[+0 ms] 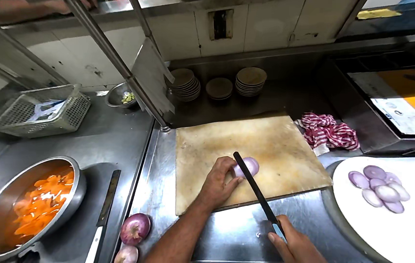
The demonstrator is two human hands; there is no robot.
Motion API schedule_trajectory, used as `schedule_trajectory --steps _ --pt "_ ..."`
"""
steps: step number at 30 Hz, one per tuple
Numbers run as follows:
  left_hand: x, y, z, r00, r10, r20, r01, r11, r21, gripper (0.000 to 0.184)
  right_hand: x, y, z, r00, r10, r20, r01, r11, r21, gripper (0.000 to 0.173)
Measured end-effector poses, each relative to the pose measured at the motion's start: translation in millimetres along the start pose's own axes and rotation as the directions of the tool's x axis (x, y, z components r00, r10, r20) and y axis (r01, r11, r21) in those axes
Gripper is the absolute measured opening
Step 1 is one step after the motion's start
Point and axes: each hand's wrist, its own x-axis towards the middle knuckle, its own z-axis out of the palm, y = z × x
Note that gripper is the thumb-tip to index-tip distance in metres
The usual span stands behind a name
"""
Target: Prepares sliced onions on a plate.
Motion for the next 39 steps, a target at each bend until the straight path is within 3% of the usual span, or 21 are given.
schedule_trajectory --steps 6,17,32,39 --pt "0.5 2.9 -1.9 1.000 -0.011 0.004 0.011 1.000 0.007 0.039 3.4 -16.5 -5.5 0.991 0.100 0.092 -0.093 0.993 -0.079 0.042" --pt "3.3 3.7 -6.1 0.998 -0.054 -0.014 0.054 0.999 -0.003 0.041 17.4 -22.5 -4.8 0.988 0.076 0.131 -0.066 0.995 -0.079 0.039" --pt "6.4 1.8 -7.2 0.996 -0.088 -0.002 0.088 0.995 -0.037 0.046 73.9 -48.5 -0.5 0.968 0.167 0.187 -0.140 0.979 -0.149 0.040" --pt "7.3 3.7 -6.8 0.995 -0.097 -0.007 0.097 0.995 0.021 0.046 25.6 -16.7 27.5 0.961 0.233 0.148 -0.217 0.969 -0.118 0.042"
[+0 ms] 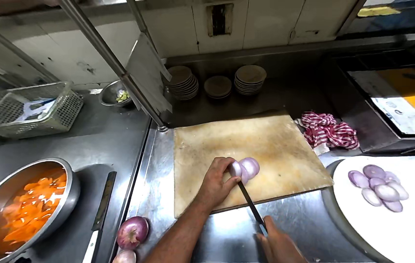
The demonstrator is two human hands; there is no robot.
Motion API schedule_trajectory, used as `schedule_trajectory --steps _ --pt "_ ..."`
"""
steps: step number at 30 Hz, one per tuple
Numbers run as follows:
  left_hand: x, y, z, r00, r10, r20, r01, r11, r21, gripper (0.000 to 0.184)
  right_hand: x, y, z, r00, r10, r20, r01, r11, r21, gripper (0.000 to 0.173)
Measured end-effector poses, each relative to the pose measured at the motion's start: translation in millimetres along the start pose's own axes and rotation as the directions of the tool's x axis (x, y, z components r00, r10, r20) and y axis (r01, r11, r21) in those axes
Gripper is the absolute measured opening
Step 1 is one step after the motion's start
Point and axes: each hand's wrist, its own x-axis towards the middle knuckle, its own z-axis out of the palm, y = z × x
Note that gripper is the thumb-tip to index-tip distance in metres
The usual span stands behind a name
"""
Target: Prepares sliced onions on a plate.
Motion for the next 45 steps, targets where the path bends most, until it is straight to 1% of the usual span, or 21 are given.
schedule_trajectory --steps 2,4,8,11,13,15,18,19,20,21,22,23,24,26,27,29,31,33,35,39,45 --pt "-2.2 0.9 0.5 0.999 -0.025 0.027 0.024 0.999 0.034 0.052 -3.5 7.5 3.9 0.999 -0.030 -0.020 0.030 1.000 0.001 0.041" --pt "0.1 2.5 0.3 0.998 -0.044 0.038 0.042 0.997 0.058 0.055 -1.0 7.8 0.0 0.999 -0.038 -0.003 0.038 0.999 0.007 0.041" --pt "0.1 3.2 3.2 0.999 -0.045 -0.010 0.046 0.998 0.047 0.055 5.4 9.5 -5.5 0.996 -0.031 0.084 0.025 0.998 0.063 0.042" --pt "-0.7 5.2 2.5 0.996 -0.064 -0.064 0.065 0.998 0.009 0.054 1.4 13.7 -1.9 0.995 -0.028 0.099 0.019 0.996 0.092 0.041" --pt "-3.2 8.0 -0.4 0.989 -0.123 -0.087 0.120 0.992 -0.043 0.052 -1.7 19.5 2.1 0.996 -0.041 0.084 0.032 0.994 0.103 0.041" --pt "-4.9 11.5 -6.9 0.970 -0.227 -0.091 0.217 0.970 -0.107 0.049 -4.3 23.7 3.3 0.997 -0.046 0.069 0.038 0.993 0.108 0.041" --pt "-11.7 18.1 -25.6 0.905 -0.426 -0.001 0.410 0.872 -0.267 0.047 -10.5 30.5 3.3 0.996 -0.059 0.062 0.049 0.989 0.140 0.042" --pt "-15.7 19.3 -33.1 0.886 -0.461 0.048 0.456 0.846 -0.276 0.047 -12.7 34.7 4.3 0.996 -0.078 0.049 0.069 0.984 0.166 0.042" --pt "-20.2 21.0 -41.0 0.869 -0.484 0.107 0.495 0.836 -0.236 0.046 -15.4 39.7 5.7 0.993 -0.111 0.029 0.103 0.973 0.206 0.042" --pt "-24.1 23.5 -48.5 0.854 -0.492 0.166 0.515 0.844 -0.148 0.043 -18.4 45.6 7.7 0.988 -0.157 0.003 0.151 0.952 0.265 0.042" --pt "-26.2 26.5 -54.9 0.846 -0.486 0.221 0.506 0.862 -0.042 0.037 -20.0 51.6 9.9 0.978 -0.205 -0.022 0.201 0.922 0.331 0.041" --pt "-26.6 29.9 -59.7 0.847 -0.461 0.265 0.461 0.885 0.065 0.034 -20.0 56.6 11.6 0.970 -0.240 -0.031 0.233 0.892 0.387 0.040" --pt "-26.7 32.3 -62.1 0.857 -0.427 0.289 0.396 0.904 0.163 0.032 -19.2 60.1 13.0 0.968 -0.251 -0.029 0.239 0.875 0.420 0.040" --pt "-26.6 33.6 -60.9 0.887 -0.369 0.279 0.283 0.910 0.303 0.032 -17.3 62.3 15.2 0.974 -0.224 -0.018 0.210 0.878 0.430 0.040" --pt "-26.6 34.3 -59.4 0.890 -0.375 0.259 0.275 0.895 0.351 0.033 -16.7 61.9 15.5 0.980 -0.201 -0.011 0.186 0.885 0.427 0.040" --pt "-26.9 37.6 -57.2 0.868 -0.447 0.216 0.325 0.841 0.433 0.039 -14.3 62.4 15.3 0.984 -0.177 0.009 0.156 0.889 0.430 0.040" --pt "-28.2 41.6 -55.3 0.837 -0.505 0.212 0.367 0.804 0.467 0.044 -10.8 64.2 15.6 0.985 -0.165 0.040 0.131 0.887 0.443 0.040" --pt "-28.6 43.2 -53.6 0.825 -0.515 0.231 0.373 0.804 0.463 0.041 -7.4 65.6 16.1 0.986 -0.153 0.067 0.107 0.886 0.451 0.038" --pt "-25.7 44.4 -51.8 0.822 -0.506 0.262 0.352 0.813 0.465 0.038 -4.5 67.9 16.1 0.985 -0.154 0.081 0.100 0.882 0.461 0.038" --pt "-18.7 51.6 -49.2 0.806 -0.482 0.343 0.288 0.826 0.485 0.039 1.1 72.4 12.5 0.979 -0.166 0.120 0.090 0.875 0.476 0.037" --pt "-16.3 50.8 -48.9 0.790 -0.489 0.370 0.264 0.816 0.514 0.039 7.4 79.8 7.0 0.960 -0.229 0.158 0.125 0.863 0.490 0.039"
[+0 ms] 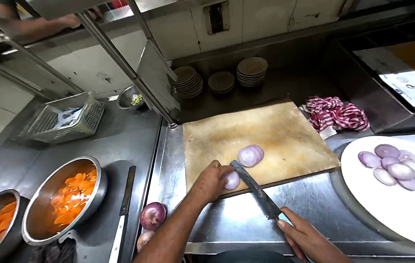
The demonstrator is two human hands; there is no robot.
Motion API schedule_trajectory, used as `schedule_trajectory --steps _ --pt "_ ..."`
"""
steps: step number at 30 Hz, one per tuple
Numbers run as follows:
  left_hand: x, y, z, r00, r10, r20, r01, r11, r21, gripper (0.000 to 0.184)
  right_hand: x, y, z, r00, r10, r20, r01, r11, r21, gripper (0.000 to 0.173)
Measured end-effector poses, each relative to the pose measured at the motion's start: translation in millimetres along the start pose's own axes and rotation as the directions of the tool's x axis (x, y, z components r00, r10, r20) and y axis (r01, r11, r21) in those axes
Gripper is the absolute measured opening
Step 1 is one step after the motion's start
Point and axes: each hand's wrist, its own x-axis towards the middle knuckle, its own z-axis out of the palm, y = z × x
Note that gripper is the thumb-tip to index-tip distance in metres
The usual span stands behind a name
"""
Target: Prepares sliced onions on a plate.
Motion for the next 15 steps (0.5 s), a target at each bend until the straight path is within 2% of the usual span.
schedule_trajectory --steps 6,15 --pt "0.8 -2.1 -1.1 0.999 0.032 0.013 -0.032 0.999 -0.011 0.036 2.4 5.4 -15.5 0.998 -0.038 0.059 0.036 0.999 0.034 0.036" --pt "3.4 -2.2 0.3 0.999 0.022 0.028 -0.023 1.000 0.000 0.034 7.0 -14.8 -26.9 0.988 0.055 0.148 -0.054 0.999 -0.011 0.034"
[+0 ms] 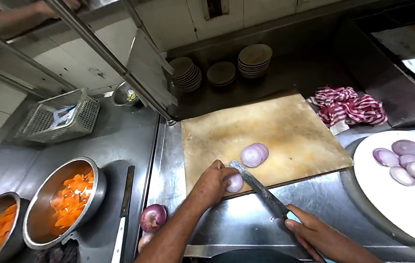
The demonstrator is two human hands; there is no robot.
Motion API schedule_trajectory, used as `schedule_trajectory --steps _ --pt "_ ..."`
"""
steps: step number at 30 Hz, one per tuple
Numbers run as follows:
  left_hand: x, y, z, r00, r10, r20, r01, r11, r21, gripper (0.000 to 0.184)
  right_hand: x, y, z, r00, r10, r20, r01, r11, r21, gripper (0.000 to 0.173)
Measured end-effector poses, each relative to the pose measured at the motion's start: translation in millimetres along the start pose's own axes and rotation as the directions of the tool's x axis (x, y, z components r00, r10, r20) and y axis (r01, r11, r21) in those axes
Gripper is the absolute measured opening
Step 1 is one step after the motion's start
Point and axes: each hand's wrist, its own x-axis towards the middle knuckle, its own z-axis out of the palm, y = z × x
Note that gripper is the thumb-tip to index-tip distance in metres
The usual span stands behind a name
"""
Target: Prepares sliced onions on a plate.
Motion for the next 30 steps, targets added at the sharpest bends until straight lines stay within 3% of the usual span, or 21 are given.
schedule_trajectory --steps 13,25,30 --pt "-3.5 -1.5 5.7 0.999 0.019 -0.044 -0.020 1.000 -0.009 0.033 9.5 -42.7 19.4 0.979 0.203 -0.032 -0.205 0.958 -0.200 0.042" --pt "-6.5 -1.6 10.9 0.996 0.032 -0.087 -0.032 0.999 0.002 0.033 27.3 -67.2 37.6 0.964 0.258 -0.057 -0.264 0.932 -0.249 0.046" --pt "-10.2 0.9 4.9 1.000 0.011 0.016 -0.011 1.000 0.017 0.043 27.3 -71.0 40.3 0.965 0.237 -0.109 -0.260 0.910 -0.323 0.045"
